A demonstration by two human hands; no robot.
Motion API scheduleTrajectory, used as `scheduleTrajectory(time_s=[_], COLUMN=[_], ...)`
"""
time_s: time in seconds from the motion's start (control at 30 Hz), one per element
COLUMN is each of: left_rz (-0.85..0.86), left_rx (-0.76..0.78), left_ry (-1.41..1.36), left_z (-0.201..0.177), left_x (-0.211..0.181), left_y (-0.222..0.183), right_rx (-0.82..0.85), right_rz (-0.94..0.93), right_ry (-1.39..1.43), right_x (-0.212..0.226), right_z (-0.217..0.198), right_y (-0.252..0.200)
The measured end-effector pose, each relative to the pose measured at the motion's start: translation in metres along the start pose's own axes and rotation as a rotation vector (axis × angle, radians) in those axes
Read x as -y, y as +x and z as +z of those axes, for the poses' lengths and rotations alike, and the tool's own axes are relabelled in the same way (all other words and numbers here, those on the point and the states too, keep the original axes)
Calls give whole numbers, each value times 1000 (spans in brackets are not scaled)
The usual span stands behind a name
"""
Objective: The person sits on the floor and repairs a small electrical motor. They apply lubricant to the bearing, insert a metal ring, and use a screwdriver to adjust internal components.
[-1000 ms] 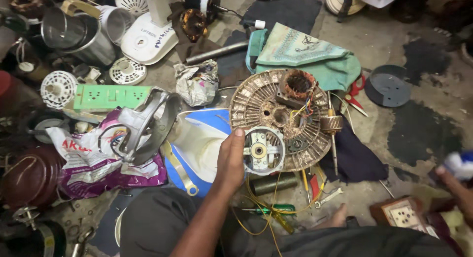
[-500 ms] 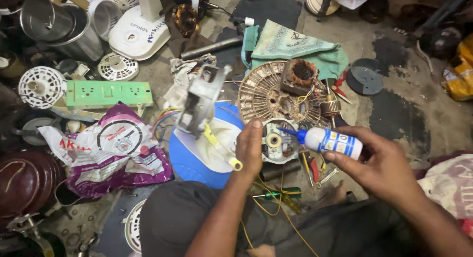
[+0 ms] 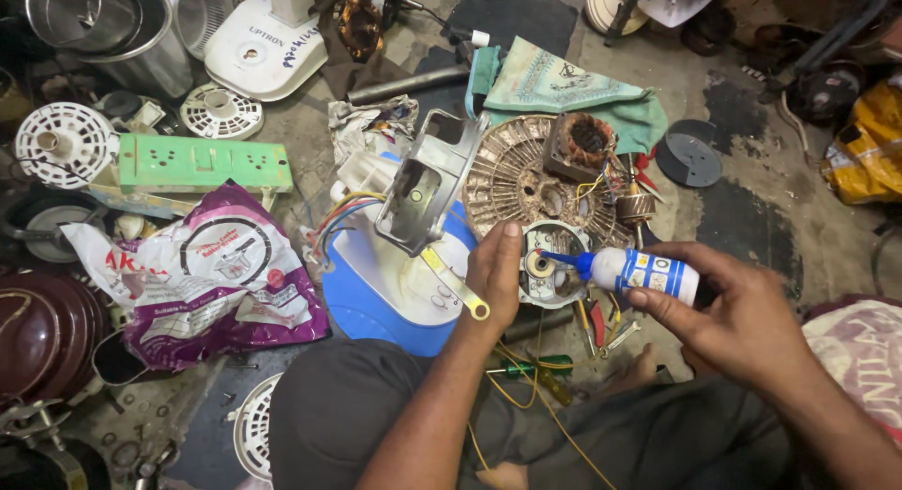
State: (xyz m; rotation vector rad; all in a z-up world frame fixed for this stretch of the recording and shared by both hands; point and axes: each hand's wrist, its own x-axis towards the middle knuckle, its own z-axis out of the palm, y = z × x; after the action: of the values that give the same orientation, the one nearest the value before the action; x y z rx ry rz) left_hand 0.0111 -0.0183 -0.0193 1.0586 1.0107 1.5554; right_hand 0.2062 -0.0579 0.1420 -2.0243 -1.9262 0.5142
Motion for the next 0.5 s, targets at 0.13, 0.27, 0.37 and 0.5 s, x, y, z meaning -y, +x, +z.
scheduleTrajectory(time_s=[0.13, 0.27, 0.37, 0.5], left_rz=[-1, 8, 6, -12], left_rx=[-12, -8, 3, -1], left_ry=[8, 10, 15, 5], left_z=[1, 1, 1, 0], left_x=[2, 2, 1, -2], left_y=[-1, 0, 0, 1], right_rx=[-25, 47, 12, 9], right_rz=[-103, 74, 5, -10], right_ry=[4, -2, -13, 34], right_x=[-1, 0, 0, -2], right_z=[-3, -6, -8, -9], right_y=[-1, -3, -4, -5])
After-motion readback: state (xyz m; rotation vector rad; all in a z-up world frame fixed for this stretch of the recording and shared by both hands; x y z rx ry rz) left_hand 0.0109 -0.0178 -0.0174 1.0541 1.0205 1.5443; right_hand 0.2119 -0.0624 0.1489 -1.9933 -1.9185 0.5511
